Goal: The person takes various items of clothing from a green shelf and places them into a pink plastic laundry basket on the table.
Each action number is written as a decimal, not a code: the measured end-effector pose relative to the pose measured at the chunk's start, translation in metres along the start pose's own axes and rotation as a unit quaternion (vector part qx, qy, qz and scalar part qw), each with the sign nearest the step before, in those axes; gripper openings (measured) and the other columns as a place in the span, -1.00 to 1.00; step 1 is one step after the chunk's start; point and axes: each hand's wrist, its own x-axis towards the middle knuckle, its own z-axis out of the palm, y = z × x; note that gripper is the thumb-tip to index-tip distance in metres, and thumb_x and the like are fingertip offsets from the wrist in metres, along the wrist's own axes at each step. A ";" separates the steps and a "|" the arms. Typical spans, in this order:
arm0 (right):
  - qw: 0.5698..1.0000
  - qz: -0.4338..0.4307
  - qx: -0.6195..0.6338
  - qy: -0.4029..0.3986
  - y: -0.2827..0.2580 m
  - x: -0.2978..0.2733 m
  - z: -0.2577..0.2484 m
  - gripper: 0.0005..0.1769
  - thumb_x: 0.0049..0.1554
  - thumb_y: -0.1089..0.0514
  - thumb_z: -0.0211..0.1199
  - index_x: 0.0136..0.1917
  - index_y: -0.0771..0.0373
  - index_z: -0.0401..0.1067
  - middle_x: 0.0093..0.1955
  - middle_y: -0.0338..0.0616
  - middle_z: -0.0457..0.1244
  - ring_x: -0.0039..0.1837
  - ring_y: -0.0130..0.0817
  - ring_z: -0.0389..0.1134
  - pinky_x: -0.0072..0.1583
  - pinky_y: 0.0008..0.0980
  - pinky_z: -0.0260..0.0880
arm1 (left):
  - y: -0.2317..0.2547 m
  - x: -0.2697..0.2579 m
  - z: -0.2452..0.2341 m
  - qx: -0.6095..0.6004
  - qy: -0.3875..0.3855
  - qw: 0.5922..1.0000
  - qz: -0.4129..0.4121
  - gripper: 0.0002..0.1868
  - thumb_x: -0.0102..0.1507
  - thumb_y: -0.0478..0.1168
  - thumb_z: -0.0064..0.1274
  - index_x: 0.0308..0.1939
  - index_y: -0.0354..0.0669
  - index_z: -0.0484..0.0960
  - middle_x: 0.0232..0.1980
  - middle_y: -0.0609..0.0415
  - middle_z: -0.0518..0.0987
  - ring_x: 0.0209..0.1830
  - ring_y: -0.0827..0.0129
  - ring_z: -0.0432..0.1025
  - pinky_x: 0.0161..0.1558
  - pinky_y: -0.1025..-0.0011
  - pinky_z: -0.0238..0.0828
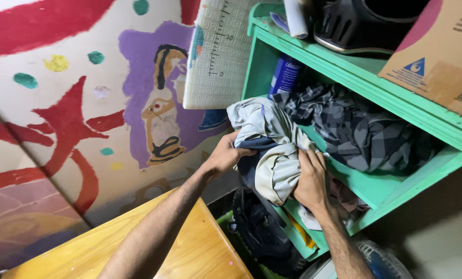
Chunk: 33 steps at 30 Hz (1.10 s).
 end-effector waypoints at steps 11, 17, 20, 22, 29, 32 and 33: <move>0.996 -0.070 0.047 -0.003 -0.088 0.017 0.034 -0.32 -0.12 0.32 0.22 0.31 0.53 0.33 0.15 0.25 0.26 0.19 0.27 0.22 0.29 0.04 0.23 | 0.042 -0.096 -0.067 0.040 0.068 0.997 0.012 -0.47 0.14 -0.45 0.20 0.22 -0.21 0.59 0.10 0.10 0.69 0.10 0.51 0.49 0.24 0.44 0.37; 0.991 -0.073 0.096 -0.050 -0.144 0.029 0.039 -0.37 -0.05 0.33 0.15 0.32 0.51 0.34 0.09 0.21 0.27 0.16 0.23 0.23 0.22 -0.01 0.25 | 0.077 -0.153 -0.096 0.089 0.121 0.989 0.001 -0.42 0.08 -0.44 0.25 0.21 -0.19 0.57 0.04 0.12 0.68 0.04 0.49 0.51 0.16 0.42 0.45; 0.987 -0.112 0.107 -0.050 -0.173 0.036 0.038 -0.37 -0.06 0.36 0.11 0.32 0.52 0.33 0.13 0.23 0.27 0.18 0.25 0.22 0.23 0.01 0.25 | 0.089 -0.181 -0.112 0.085 0.136 0.987 0.010 -0.41 0.07 -0.44 0.25 0.21 -0.22 0.57 0.04 0.10 0.68 0.04 0.47 0.52 0.15 0.40 0.48; 0.984 -0.130 0.110 -0.053 -0.193 0.038 0.039 -0.37 -0.06 0.38 0.09 0.32 0.52 0.33 0.14 0.22 0.27 0.19 0.25 0.22 0.24 0.02 0.25 | 0.096 -0.202 -0.121 0.078 0.143 0.986 0.018 -0.41 0.07 -0.44 0.26 0.21 -0.24 0.57 0.04 0.08 0.68 0.04 0.45 0.53 0.14 0.39 0.49; 0.973 -0.181 0.131 -0.053 -0.267 0.046 0.037 -0.39 -0.06 0.44 0.04 0.30 0.49 0.36 0.13 0.19 0.29 0.17 0.22 0.24 0.21 0.01 0.27 | 0.137 -0.278 -0.150 0.139 0.189 0.970 0.066 -0.34 0.05 -0.42 0.28 0.26 -0.24 0.53 0.08 0.12 0.67 0.07 0.48 0.52 0.17 0.42 0.47; 0.966 -0.199 0.151 -0.065 -0.296 0.044 0.039 -0.40 -0.05 0.43 0.05 0.30 0.50 0.36 0.10 0.17 0.29 0.15 0.19 0.25 0.20 0.00 0.29 | 0.155 -0.315 -0.155 0.140 0.209 0.966 0.062 -0.33 0.04 -0.41 0.27 0.27 -0.24 0.53 0.04 0.12 0.67 0.03 0.48 0.51 0.12 0.41 0.49; 0.964 -0.203 0.157 -0.073 -0.307 0.045 0.040 -0.40 -0.04 0.43 0.05 0.30 0.51 0.35 0.09 0.16 0.29 0.14 0.17 0.25 0.20 -0.01 0.30 | 0.162 -0.327 -0.158 0.135 0.215 0.965 0.062 -0.33 0.04 -0.41 0.27 0.27 -0.24 0.53 0.03 0.11 0.67 0.01 0.48 0.51 0.10 0.40 0.50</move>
